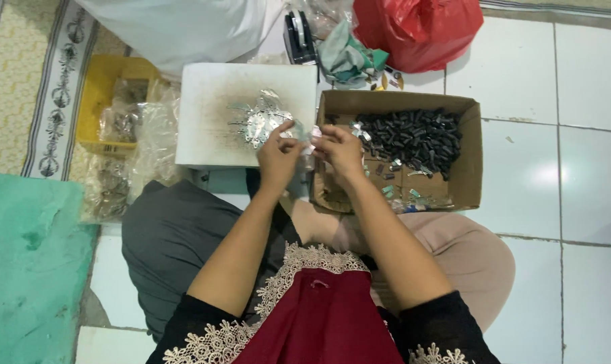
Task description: Sorting small silver metal decorative components into a cardboard box
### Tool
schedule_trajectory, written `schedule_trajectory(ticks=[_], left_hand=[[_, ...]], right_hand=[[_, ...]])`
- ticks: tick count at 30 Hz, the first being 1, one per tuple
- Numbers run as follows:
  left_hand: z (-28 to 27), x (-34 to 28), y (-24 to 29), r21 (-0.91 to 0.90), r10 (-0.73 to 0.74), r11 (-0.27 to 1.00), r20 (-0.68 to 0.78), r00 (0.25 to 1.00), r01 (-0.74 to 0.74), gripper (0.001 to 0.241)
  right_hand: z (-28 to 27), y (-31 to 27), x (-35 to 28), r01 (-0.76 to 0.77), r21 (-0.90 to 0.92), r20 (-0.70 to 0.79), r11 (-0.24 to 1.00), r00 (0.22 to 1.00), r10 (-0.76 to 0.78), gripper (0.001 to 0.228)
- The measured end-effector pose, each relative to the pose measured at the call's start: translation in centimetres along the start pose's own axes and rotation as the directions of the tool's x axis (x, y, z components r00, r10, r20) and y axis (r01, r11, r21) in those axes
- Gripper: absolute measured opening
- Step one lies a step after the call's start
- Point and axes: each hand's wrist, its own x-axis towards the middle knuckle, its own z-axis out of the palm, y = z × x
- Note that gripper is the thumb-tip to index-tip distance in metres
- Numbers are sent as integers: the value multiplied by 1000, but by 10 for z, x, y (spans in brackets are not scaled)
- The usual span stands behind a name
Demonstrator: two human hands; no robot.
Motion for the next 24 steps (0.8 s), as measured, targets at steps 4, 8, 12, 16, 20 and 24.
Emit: schedule_trajectory(ticks=[4,8,12,16,20,24], left_hand=[[-41,28,-12,99,75,993,-105,992,-65,51],[-64,39,-18,316,258,929,-179,949,-193,39],[-74,27,-7,606,513,744,-246,822,-283,49],[-59,29,-10,568,592,725,-226,774,-388,47],[-25,17,0,371,649,720,-61,758,-587,37],[40,0,-9,175,617,745,189,764,-644,22]], right_hand=[[50,26,29,60,-11,68,998,996,-59,53],[82,13,12,308,-399,192,864,949,-249,53],[61,1,10,490,-594,272,638,869,-415,50],[-39,-11,34,468,-729,255,501,863,-435,48],[-142,-73,13,313,-907,207,281,913,-351,35],[-228,-105,-3,102,-993,82,61,960,-269,29]])
